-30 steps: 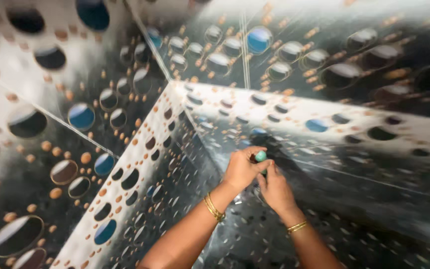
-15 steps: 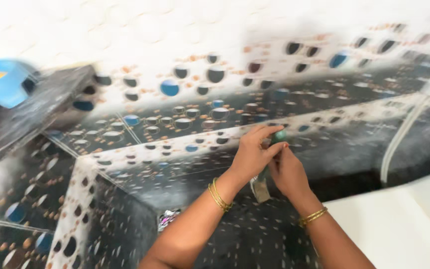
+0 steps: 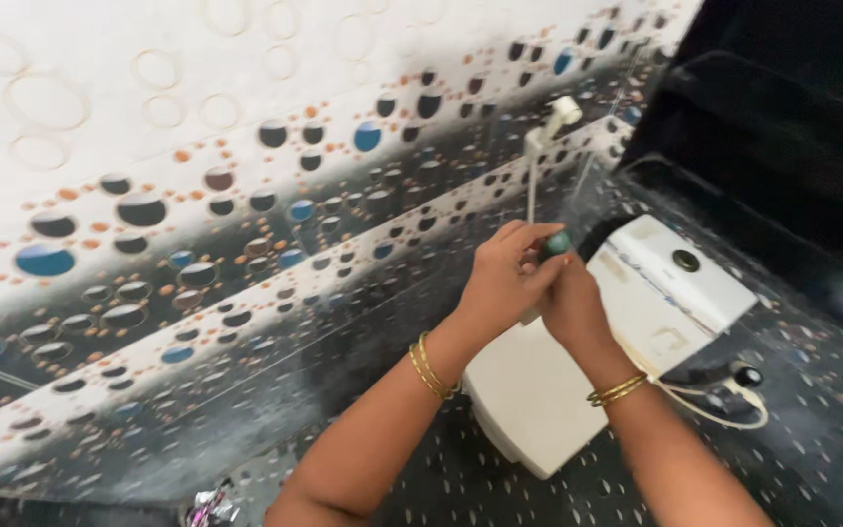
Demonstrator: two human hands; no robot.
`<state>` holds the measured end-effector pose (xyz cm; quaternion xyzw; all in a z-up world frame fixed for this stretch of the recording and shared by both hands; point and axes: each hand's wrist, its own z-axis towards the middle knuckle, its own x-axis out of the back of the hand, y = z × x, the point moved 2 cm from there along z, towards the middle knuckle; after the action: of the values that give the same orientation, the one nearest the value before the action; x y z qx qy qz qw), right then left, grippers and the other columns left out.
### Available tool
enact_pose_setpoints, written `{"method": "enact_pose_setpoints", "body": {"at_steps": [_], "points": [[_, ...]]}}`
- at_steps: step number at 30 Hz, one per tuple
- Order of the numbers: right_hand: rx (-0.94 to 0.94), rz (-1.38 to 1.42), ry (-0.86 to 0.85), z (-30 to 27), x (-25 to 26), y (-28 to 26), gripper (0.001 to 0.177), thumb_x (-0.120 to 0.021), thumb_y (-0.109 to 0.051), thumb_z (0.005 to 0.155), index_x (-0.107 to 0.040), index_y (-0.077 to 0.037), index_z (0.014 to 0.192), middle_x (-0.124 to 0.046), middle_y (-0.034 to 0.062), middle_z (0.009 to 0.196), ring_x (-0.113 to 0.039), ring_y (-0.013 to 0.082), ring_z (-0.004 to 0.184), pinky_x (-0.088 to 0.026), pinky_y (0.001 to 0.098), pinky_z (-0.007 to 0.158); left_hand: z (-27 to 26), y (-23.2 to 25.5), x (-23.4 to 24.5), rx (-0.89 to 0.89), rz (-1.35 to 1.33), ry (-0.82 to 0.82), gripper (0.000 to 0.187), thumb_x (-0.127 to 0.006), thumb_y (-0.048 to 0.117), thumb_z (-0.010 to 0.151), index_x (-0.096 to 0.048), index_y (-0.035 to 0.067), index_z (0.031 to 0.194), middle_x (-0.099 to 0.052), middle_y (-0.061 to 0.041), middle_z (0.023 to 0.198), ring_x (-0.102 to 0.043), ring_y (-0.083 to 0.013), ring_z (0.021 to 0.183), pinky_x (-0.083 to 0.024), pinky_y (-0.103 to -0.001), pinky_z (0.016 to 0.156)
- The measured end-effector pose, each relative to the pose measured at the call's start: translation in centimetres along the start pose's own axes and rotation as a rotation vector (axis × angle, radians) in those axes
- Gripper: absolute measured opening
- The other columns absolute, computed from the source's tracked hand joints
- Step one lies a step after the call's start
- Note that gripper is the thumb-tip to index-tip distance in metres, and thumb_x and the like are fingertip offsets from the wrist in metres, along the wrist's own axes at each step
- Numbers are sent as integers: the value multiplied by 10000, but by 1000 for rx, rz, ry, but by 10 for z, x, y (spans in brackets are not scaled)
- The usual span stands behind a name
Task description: The person picks up soap, a toothbrush, and a cleaning brush by hand, placing them on shelves and ledges in a bathroom before wiping down a shelf surface with their hands.
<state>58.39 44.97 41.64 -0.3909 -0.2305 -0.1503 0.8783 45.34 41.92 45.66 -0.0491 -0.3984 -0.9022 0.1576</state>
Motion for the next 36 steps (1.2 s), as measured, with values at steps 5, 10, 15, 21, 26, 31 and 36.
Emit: {"method": "enact_pose_setpoints", "body": {"at_steps": [5, 10, 15, 21, 26, 31, 36], "points": [[-15, -212, 125, 4, 70, 24, 329, -657, -67, 957, -538, -16, 1259, -645, 189, 1117, -649, 388, 1030, -526, 448, 829, 25, 10, -69, 36, -199, -73, 319, -748, 54, 905, -625, 15, 1197, -676, -113, 1087, -698, -192, 945, -608, -335, 820], [-41, -515, 204, 11, 111, 55, 398, -621, -29, 915, -541, -63, 1304, -624, 159, 1198, -616, 398, 1103, -532, 476, 852, 51, -11, -126, 21, -286, -118, 331, -736, 19, 909, -567, 17, 1193, -659, -109, 1104, -689, -179, 1012, -621, -321, 876], [-158, -762, 176, 29, 142, 95, 439, -638, -87, 928, -544, -99, 1357, -633, 133, 1187, -627, 355, 1087, -556, 472, 795, 90, -43, -178, -7, -399, -125, 346, -704, 1, 920, -545, 4, 1228, -592, -126, 1214, -679, -204, 1083, -650, -312, 895], [-164, -1042, 228, 64, 164, 147, 531, -633, -97, 885, -547, -141, 1408, -641, 79, 1233, -637, 294, 1155, -593, 420, 805, 134, -70, -220, -63, -331, -225, 361, -693, -32, 890, -606, 1, 1239, -585, -147, 1166, -678, -246, 1026, -655, -290, 850], [-178, -1299, 203, 80, 194, 179, 576, -642, -103, 874, -567, -164, 1441, -647, 58, 1243, -629, 280, 1194, -592, 396, 846, 164, -85, -258, -83, -360, -206, 343, -703, 4, 924, -629, 45, 1257, -604, -133, 1109, -718, -233, 900, -624, -291, 762], [-78, -1382, 260, 102, 242, 219, 570, -631, -108, 893, -575, -148, 1459, -646, 53, 1323, -619, 308, 1242, -551, 430, 998, 193, -94, -309, -47, -313, -222, 388, -652, 16, 963, -600, 46, 1346, -614, -162, 1161, -702, -286, 899, -595, -338, 766], [-155, -1403, 306, 117, 292, 289, 559, -622, -106, 931, -555, -142, 1485, -637, 81, 1351, -601, 344, 1269, -529, 454, 1035, 212, -95, -387, -156, -285, -230, 486, -501, -20, 986, -473, -16, 1471, -501, -270, 1467, -635, -383, 1185, -546, -367, 1015]]}}
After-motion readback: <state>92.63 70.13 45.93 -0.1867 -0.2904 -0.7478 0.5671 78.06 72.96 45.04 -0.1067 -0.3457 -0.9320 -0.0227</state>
